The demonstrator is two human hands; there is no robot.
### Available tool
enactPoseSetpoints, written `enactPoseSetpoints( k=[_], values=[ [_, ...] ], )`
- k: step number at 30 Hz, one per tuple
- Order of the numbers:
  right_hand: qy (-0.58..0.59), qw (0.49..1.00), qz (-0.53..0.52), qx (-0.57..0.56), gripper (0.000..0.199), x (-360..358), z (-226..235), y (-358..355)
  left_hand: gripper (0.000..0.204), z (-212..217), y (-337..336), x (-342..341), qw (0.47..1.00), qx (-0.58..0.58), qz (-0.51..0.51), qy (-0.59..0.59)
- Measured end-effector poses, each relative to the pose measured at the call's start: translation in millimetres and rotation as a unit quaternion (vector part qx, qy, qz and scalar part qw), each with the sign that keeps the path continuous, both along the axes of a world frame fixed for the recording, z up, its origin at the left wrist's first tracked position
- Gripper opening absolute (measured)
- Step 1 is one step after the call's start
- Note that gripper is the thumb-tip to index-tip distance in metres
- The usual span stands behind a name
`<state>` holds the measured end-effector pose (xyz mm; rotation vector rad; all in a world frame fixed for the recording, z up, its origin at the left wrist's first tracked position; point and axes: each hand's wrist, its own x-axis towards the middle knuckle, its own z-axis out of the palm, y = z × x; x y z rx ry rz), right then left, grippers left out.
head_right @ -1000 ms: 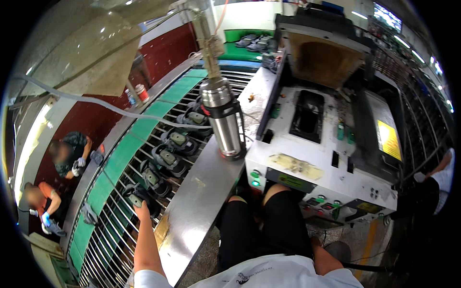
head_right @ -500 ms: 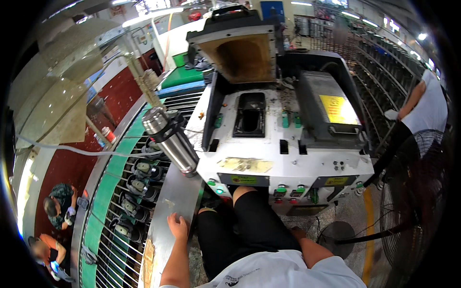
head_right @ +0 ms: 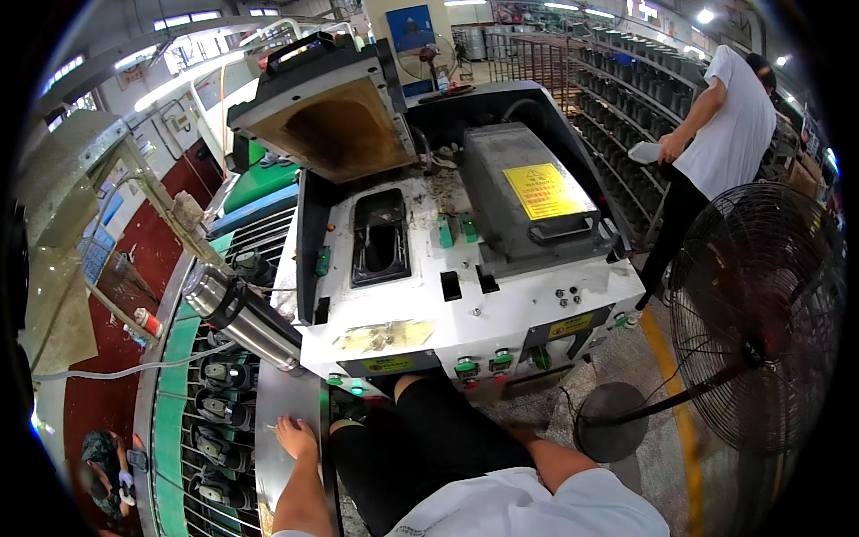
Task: The person picks up shoes from a conveyor belt, places them into a press machine, operates the machine using control buttons, and then removes the shoes.
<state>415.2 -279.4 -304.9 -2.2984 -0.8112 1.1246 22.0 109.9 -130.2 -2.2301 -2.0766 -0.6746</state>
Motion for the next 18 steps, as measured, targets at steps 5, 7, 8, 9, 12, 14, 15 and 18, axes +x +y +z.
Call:
enactPoseSetpoints(
  k=[5,7,8,9,12,14,15,18],
  values=[
    [-0.045,0.996,0.048,-0.061,0.069,10.4,-50.9,0.2,0.041,7.5,0.2,1.3,1.0,-0.012,-0.019,-0.022],
    [-0.017,0.997,0.01,-0.069,0.064,11.4,-56.3,1.7,0.04,14.8,-1.0,6.7,0.999,-0.023,-0.01,-0.032],
    [-0.003,0.998,-0.004,-0.069,0.061,9.9,-53.8,9.1,0.039,13.2,-0.3,3.0,0.999,-0.006,-0.006,-0.039],
    [-0.034,0.998,-0.006,-0.057,0.061,8.6,-60.2,7.2,0.038,11.7,0.7,3.6,0.999,-0.005,-0.006,-0.04],
    [-0.092,0.995,0.005,-0.027,0.062,3.6,-67.7,3.8,0.037,9.4,3.9,1.0,0.999,0.0,-0.007,-0.042],
    [-0.088,0.996,0.03,-0.016,0.064,5.6,-62.4,3.6,0.037,5.8,3.5,1.6,0.999,0.008,-0.011,-0.047],
    [-0.068,0.997,0.022,-0.026,0.063,4.4,-52.0,6.0,0.037,5.5,4.4,3.2,0.999,0.013,-0.016,-0.048],
    [-0.034,0.997,0.005,-0.064,0.057,-0.2,-7.6,18.9,0.035,6.0,3.0,0.9,0.999,0.028,-0.019,-0.041]
  ],
)
